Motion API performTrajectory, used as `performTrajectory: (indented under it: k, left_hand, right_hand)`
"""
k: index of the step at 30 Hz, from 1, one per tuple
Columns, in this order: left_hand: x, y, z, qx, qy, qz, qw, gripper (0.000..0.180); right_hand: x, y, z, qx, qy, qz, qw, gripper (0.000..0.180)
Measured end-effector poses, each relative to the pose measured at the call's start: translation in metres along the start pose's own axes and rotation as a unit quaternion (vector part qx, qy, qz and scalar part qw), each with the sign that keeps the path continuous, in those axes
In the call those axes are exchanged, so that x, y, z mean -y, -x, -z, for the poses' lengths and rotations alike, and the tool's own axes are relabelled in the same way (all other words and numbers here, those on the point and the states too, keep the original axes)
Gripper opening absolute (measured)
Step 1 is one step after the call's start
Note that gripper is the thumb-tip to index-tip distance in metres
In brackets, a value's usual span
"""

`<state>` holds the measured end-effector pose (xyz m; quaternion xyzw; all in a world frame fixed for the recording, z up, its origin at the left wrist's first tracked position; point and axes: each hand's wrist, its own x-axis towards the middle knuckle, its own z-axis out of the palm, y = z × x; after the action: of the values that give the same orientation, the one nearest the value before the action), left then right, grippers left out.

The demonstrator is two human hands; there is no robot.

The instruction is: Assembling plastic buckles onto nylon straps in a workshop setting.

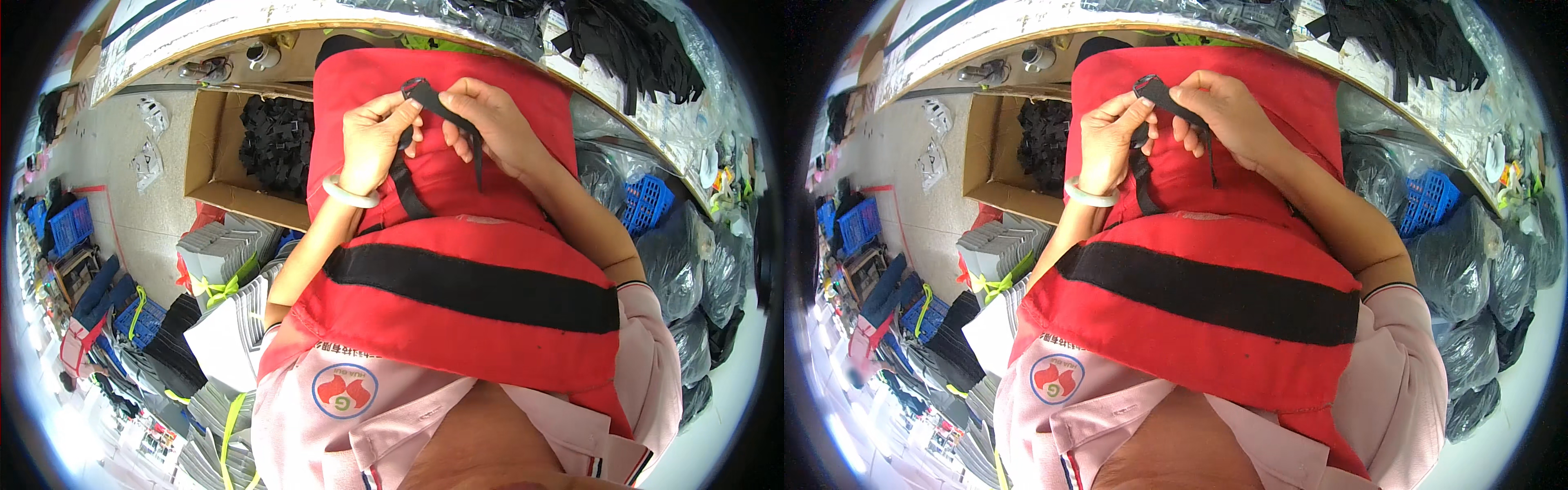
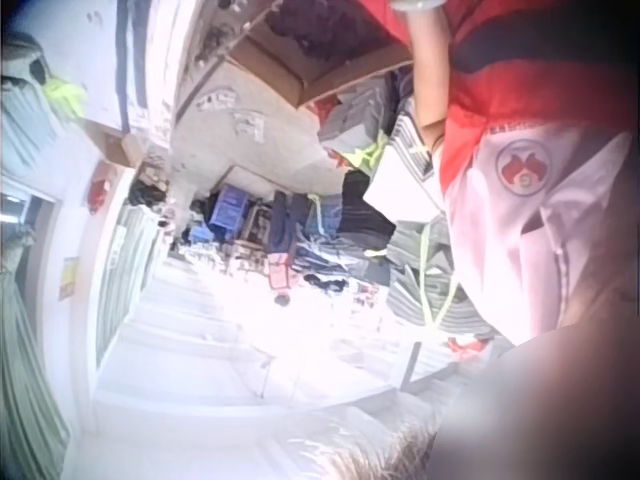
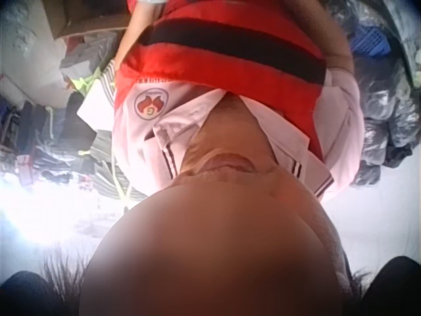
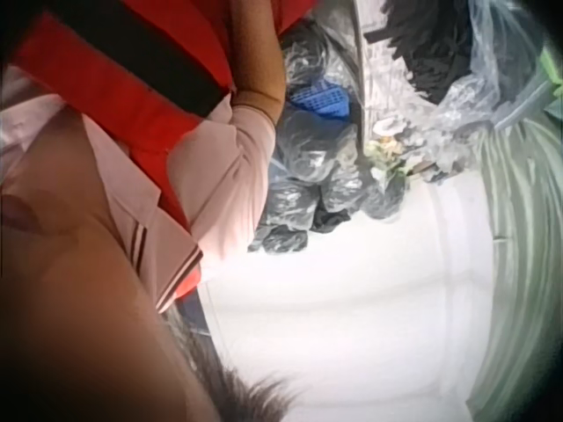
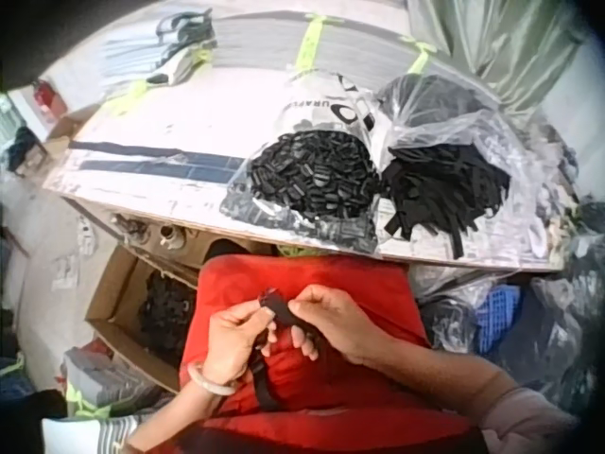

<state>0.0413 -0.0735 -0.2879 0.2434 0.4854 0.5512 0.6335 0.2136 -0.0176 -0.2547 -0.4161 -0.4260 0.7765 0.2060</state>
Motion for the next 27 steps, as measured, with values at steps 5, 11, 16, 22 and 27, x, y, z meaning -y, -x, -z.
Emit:
performTrajectory:
  k: [5,11,16,22,27]
  left_hand:
    - [0.005,0.001,-0.001,-0.043,-0.146,-0.087,0.985,0.015]
    - [0.005,-0.003,0.002,-0.027,-0.408,-0.328,0.851,0.017]
    - [0.004,-0.001,0.007,-0.034,-0.326,-0.253,0.91,0.016]
    - [0.008,0.0,0.008,-0.026,-0.403,-0.306,0.862,0.014]
    - [0.008,0.002,0.007,-0.031,-0.42,-0.301,0.856,0.015]
  right_hand:
    - [-0.008,-0.002,-0.007,-0.018,-0.093,0.024,0.995,0.019]
    - [-0.008,-0.009,-0.012,-0.018,-0.088,0.088,0.992,0.037]
    - [-0.012,-0.008,-0.007,-0.002,-0.028,0.054,0.998,0.043]
    - [-0.015,-0.013,-0.009,-0.017,-0.029,0.072,0.997,0.04]
    - [-0.017,-0.014,-0.01,-0.023,-0.002,0.086,0.996,0.039]
